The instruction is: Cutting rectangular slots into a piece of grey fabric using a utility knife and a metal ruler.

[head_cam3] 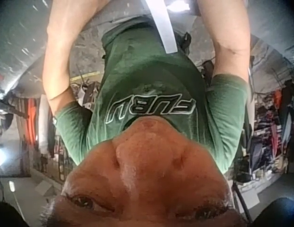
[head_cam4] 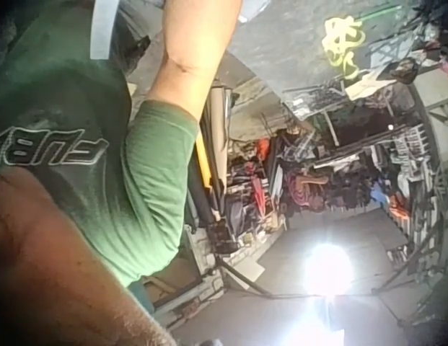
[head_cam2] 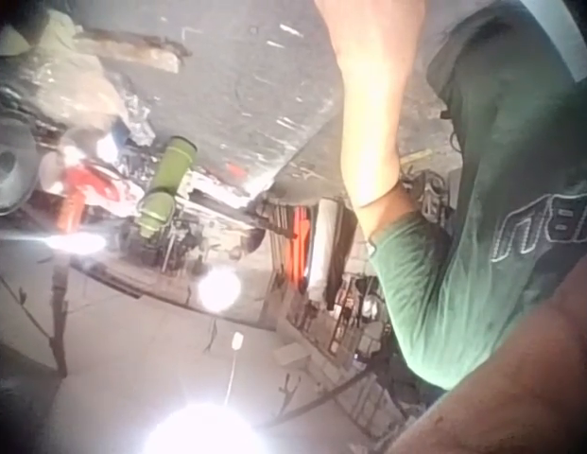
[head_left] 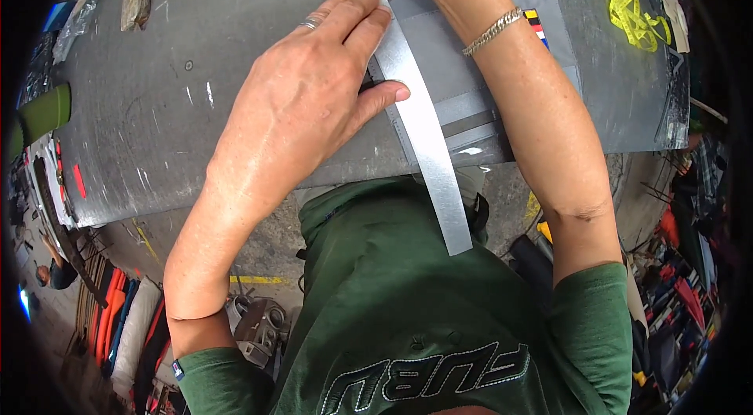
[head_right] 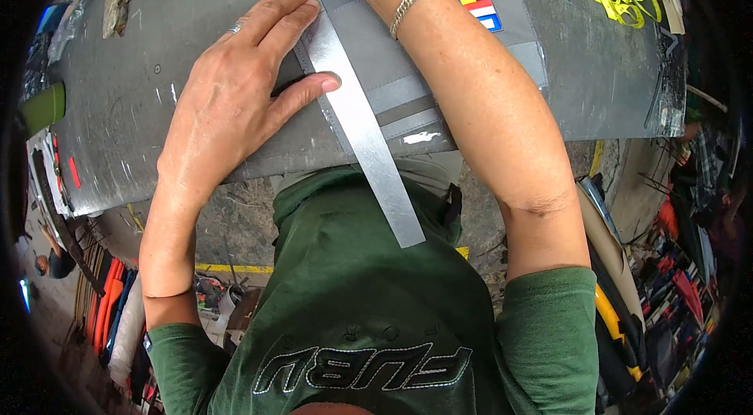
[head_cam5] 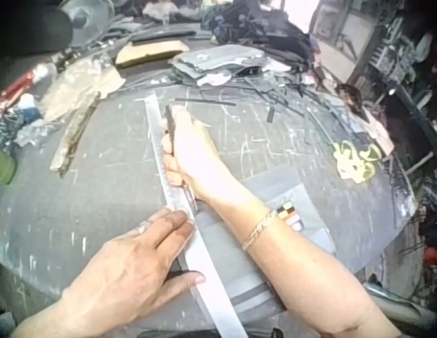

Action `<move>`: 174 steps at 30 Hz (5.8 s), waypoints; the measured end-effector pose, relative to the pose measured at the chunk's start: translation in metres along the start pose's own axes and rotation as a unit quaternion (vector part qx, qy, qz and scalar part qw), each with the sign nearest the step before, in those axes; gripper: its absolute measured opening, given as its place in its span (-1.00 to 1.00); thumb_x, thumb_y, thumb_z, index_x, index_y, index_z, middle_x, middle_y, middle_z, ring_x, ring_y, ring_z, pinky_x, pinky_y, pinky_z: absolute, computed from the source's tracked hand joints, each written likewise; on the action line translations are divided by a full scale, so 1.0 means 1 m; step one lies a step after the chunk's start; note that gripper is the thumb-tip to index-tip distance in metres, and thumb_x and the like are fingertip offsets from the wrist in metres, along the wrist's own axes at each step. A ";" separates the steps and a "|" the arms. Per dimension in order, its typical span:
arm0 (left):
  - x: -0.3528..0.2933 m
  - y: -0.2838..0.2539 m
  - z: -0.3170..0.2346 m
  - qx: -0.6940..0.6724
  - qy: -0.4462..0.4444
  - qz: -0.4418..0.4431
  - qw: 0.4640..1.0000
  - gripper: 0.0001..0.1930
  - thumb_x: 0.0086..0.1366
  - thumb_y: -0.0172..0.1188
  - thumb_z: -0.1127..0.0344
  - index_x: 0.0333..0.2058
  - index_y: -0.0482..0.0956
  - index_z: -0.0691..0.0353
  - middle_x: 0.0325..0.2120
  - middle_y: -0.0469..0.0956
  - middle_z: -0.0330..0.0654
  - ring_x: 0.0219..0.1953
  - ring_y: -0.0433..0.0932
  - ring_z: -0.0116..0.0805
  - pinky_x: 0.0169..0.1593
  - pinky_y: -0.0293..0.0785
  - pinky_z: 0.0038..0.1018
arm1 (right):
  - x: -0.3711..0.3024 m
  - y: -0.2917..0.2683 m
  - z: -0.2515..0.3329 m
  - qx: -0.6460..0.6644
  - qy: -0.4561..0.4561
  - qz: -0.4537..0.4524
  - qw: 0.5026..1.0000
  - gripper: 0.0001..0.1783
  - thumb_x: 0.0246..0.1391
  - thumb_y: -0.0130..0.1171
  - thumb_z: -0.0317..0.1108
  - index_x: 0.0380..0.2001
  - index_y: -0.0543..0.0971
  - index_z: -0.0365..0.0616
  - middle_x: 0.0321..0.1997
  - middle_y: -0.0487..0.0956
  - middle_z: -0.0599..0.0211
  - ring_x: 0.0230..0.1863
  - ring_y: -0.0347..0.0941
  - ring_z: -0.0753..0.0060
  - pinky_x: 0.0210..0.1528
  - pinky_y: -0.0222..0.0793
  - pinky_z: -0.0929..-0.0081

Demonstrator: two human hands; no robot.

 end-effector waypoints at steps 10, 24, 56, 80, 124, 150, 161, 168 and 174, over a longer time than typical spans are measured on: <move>0.000 0.000 0.000 -0.003 -0.001 0.005 1.000 -0.36 0.25 0.38 0.00 0.16 0.52 0.33 0.20 0.48 0.00 0.10 0.59 0.09 0.14 0.57 -0.17 | 0.000 -0.002 0.000 0.011 -0.024 0.001 1.000 -0.47 0.43 -0.18 0.16 -0.14 0.45 -0.13 -0.66 0.22 0.57 -0.79 0.06 0.62 -0.78 -0.01 0.52; -0.001 0.003 0.000 0.018 -0.001 0.006 1.000 -0.34 0.26 0.37 -0.01 0.19 0.50 0.32 0.22 0.48 0.03 0.16 0.55 0.07 0.19 0.55 -0.17 | -0.013 0.004 0.007 -0.032 -0.061 -0.018 0.997 -0.41 0.42 -0.14 0.21 -0.15 0.48 -0.17 -0.71 0.19 0.60 -0.82 0.05 0.63 -0.78 -0.03 0.51; -0.006 0.002 -0.003 0.025 -0.005 -0.026 0.999 -0.38 0.27 0.34 -0.02 0.17 0.50 0.28 0.20 0.48 -0.03 0.20 0.52 0.02 0.21 0.53 -0.18 | -0.018 0.016 0.061 -0.044 -0.119 -0.024 0.992 -0.45 0.43 -0.11 0.19 -0.13 0.48 -0.14 -0.61 0.26 0.57 -0.77 0.07 0.64 -0.74 -0.02 0.53; 0.057 0.000 0.041 -0.015 0.021 0.010 1.000 -0.60 0.32 0.31 0.07 0.00 0.69 0.23 -0.08 0.66 -0.09 0.03 0.59 -0.03 0.14 0.51 -0.22 | 0.022 -0.088 0.122 -0.479 -0.345 -0.173 0.789 -0.47 0.17 0.36 -0.15 0.08 0.51 -0.26 0.00 0.61 0.01 0.06 0.56 0.11 0.16 0.43 0.20; 0.096 0.027 -0.008 -0.272 -0.030 -0.107 0.956 -0.78 0.26 0.39 0.27 -0.17 0.74 0.23 -0.45 0.71 -0.11 -0.42 0.71 -0.31 -0.23 0.62 -0.37 | -0.108 -0.158 0.079 -0.308 0.046 0.023 0.950 -0.76 0.21 0.24 -0.48 -0.15 0.39 -0.10 -0.39 0.54 0.56 -0.31 0.49 0.72 -0.24 0.44 0.73; 0.068 0.002 0.000 -0.064 -0.007 -0.048 0.997 -0.52 0.32 0.37 0.12 0.15 0.60 0.18 0.00 0.55 -0.01 0.03 0.60 -0.07 0.09 0.53 -0.25 | -0.288 -0.173 0.052 -0.547 -0.199 -0.326 0.745 -0.44 0.26 0.32 -0.26 0.28 0.50 -0.16 0.25 0.56 0.18 0.05 0.53 0.41 0.00 0.47 0.51; 0.090 0.025 0.029 0.066 0.069 -0.104 0.990 -0.64 0.34 0.30 0.10 0.00 0.68 0.16 -0.01 0.63 -0.03 0.05 0.59 0.09 0.16 0.47 -0.10 | -0.356 -0.059 0.036 -0.618 -0.138 -0.130 0.763 -0.49 0.20 0.35 -0.25 0.18 0.58 -0.17 0.22 0.56 0.02 0.32 0.42 -0.01 0.38 0.25 0.14; 0.087 0.013 0.057 -0.055 0.001 -0.143 0.988 -0.67 0.48 0.14 0.13 0.00 0.67 0.22 -0.05 0.65 0.06 0.02 0.61 0.09 0.16 0.49 -0.16 | -0.359 -0.112 -0.027 -0.411 0.047 -0.158 0.897 -0.67 0.35 0.24 -0.29 0.03 0.61 -0.30 -0.19 0.66 0.35 -0.11 0.55 0.55 0.00 0.45 0.51; 0.064 -0.005 0.094 0.004 -0.069 -0.101 0.993 -0.67 0.50 0.06 0.17 0.03 0.66 0.24 -0.03 0.65 0.12 0.08 0.59 0.14 0.16 0.49 -0.14 | -0.341 -0.090 -0.080 -0.105 0.080 -0.004 0.991 -0.49 0.24 0.38 -0.16 0.09 0.55 -0.29 -0.12 0.71 0.23 -0.06 0.61 0.47 0.04 0.52 0.45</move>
Point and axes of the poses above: each hand's wrist, its own x-axis towards the middle knuckle, its own y-axis out of the palm, z = x × y, the point moved 3 cm from there along x, towards the middle knuckle
